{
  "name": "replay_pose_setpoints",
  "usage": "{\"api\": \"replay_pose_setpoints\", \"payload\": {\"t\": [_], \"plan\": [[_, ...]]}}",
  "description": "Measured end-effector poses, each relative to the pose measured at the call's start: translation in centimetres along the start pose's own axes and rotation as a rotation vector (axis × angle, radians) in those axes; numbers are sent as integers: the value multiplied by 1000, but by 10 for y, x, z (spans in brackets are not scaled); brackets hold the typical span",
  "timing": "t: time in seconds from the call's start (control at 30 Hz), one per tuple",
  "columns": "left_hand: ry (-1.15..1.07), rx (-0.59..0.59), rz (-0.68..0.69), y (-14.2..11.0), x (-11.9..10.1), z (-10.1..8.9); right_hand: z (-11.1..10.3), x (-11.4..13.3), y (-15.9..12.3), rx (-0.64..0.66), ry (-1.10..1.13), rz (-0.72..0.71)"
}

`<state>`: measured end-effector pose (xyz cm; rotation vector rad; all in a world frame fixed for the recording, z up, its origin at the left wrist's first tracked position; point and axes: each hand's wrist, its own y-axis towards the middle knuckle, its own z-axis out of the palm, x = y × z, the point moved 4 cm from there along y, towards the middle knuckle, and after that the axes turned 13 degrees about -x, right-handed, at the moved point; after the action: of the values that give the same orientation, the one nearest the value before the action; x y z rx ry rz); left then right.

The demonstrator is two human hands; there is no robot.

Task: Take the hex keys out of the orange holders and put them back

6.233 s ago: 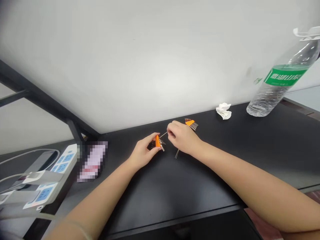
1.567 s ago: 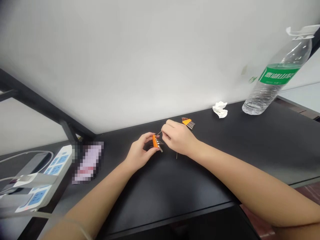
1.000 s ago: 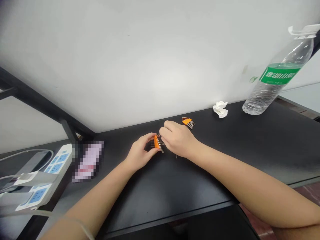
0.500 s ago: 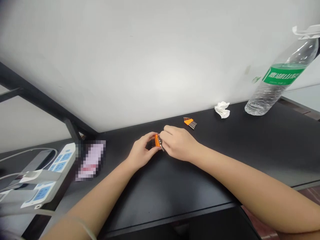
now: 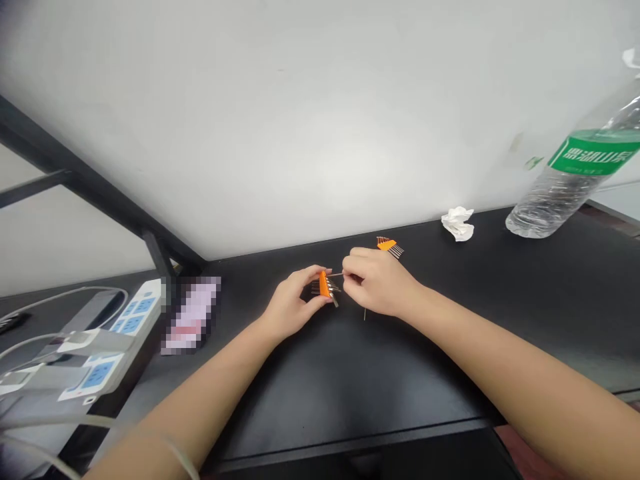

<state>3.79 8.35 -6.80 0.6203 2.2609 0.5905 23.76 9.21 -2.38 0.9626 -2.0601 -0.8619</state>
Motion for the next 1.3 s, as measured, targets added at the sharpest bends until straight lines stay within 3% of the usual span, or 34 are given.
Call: {"api": "replay_pose_setpoints", "payload": {"t": [0.2,0.33,0.4,0.6,0.7,0.77,0.87,0.97,1.1,1.23,1.3], "plan": [[25,24,34,0,-1,1,5,6,-2,75,-54,-21],[26,20,70,1,-1,1,9,4,-1,168,142,58],[31,34,70,1,-2,0,11,-4,-1,174,315,208],[9,34,91,1,-9,-3,41,-22,-19,290,885,945],[-8,34,112,-1,-8,-2,48,-24,-23,375,926,1059],[-28,30,99,-2,-5,-1,43,-29,-21,428,784,965],[-51,0,32,-3,2,0,22,-40,-13,470,366,596],[-44,-13,23,-3,6,-1,9,-43,-14,685,113,345],[-48,-14,76,-1,3,-2,10,-34,-21,952,-39,263],[-54,-39,93,1,1,-3,19,-25,-24,992,-165,238],[-48,-39,107,1,1,-4,21,-24,-24,945,-172,249]]}}
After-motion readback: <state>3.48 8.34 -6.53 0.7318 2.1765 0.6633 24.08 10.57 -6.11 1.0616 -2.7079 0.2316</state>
